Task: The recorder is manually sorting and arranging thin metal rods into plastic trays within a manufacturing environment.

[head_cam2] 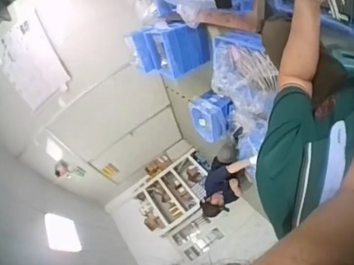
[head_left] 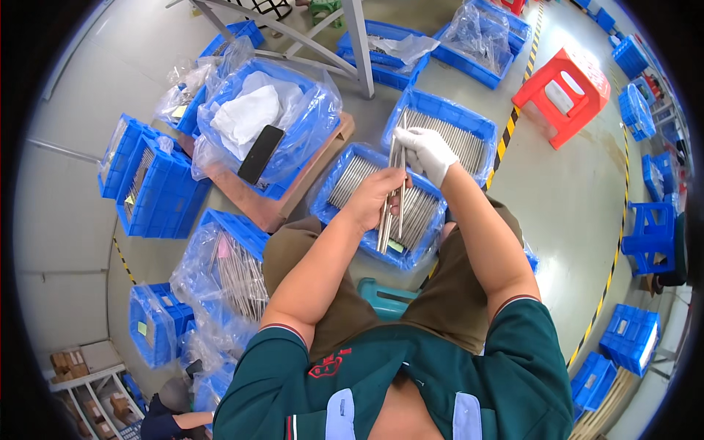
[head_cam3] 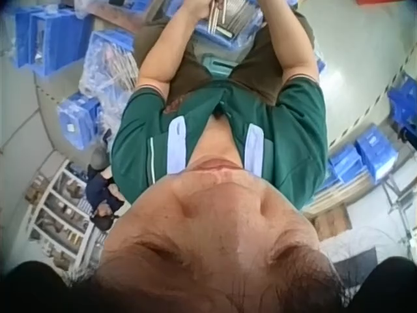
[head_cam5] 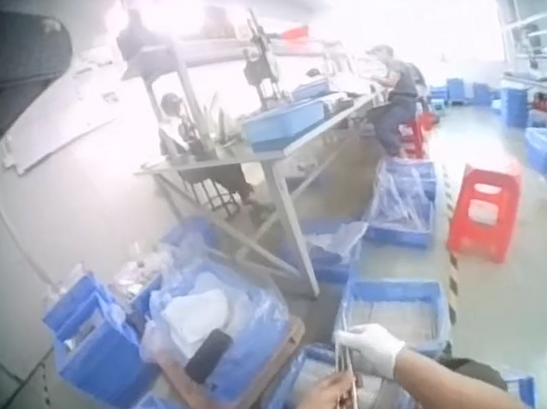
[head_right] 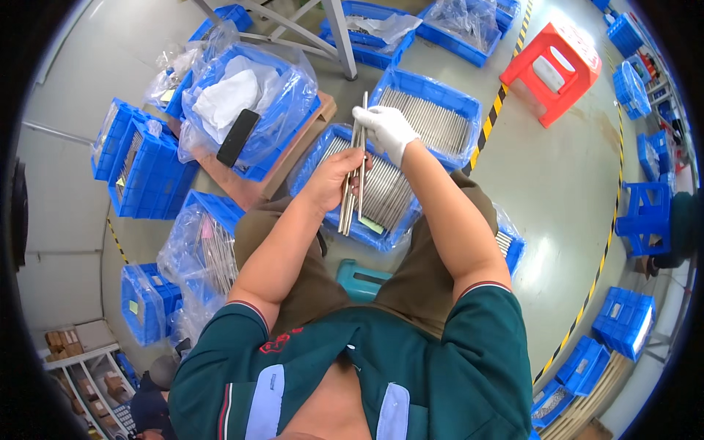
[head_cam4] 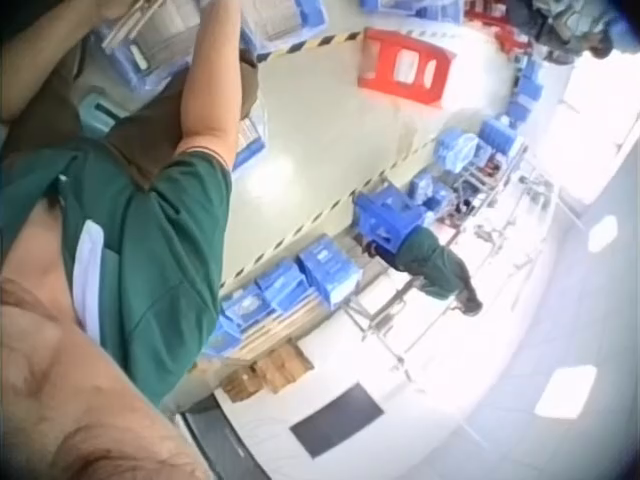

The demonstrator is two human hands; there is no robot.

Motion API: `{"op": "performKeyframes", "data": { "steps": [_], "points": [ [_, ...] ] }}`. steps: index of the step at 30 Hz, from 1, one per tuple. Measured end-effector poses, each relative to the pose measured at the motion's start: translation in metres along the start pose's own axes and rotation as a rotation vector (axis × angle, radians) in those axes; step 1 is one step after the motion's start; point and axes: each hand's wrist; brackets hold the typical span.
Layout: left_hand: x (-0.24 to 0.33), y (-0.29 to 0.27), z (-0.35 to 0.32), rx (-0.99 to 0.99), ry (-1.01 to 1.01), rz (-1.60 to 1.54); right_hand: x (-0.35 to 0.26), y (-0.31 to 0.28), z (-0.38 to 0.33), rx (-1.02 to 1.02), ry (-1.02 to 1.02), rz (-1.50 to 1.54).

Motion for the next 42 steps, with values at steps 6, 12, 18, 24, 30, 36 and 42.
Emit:
{"op": "performKeyframes", "data": {
  "steps": [6, 12, 18, 24, 30, 36, 42],
  "points": [
    [-0.016, 0.009, -0.009, -0.186, -0.208, -0.088, -0.004, -0.059, 0.033, 0.562, -0.281, 0.157],
    [0.001, -0.010, -0.006, -0.094, -0.026, -0.156, -0.001, -0.051, 0.004, 0.304, -0.045, 0.208],
    [0.000, -0.024, 0.002, -0.157, 0.025, -0.213, 0.019, 0.001, -0.017, 0.081, -0.103, -0.634],
    [-0.012, -0.009, 0.004, -0.235, -0.051, -0.196, 0.044, 0.004, -0.014, -0.188, 0.395, 0.223],
    [-0.011, -0.003, 0.013, -0.220, -0.066, -0.264, 0.037, -0.016, -0.003, 0.022, 0.379, 0.403],
    [0.012, -0.012, 0.000, 0.020, 0.087, -0.163, 0.035, -0.126, 0.070, 0.242, 0.219, 0.364],
    [0.032, -0.014, -0.004, 0.041, 0.027, -0.085, 0.085, -0.264, 0.160, 0.695, -0.010, 0.138]
  ]
}}
Point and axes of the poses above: each hand's wrist, its own z-axis towards the middle knuckle, its own y-axis out of the palm, x = y × z, and after that the axes turned 1 degree about -z, right-handed
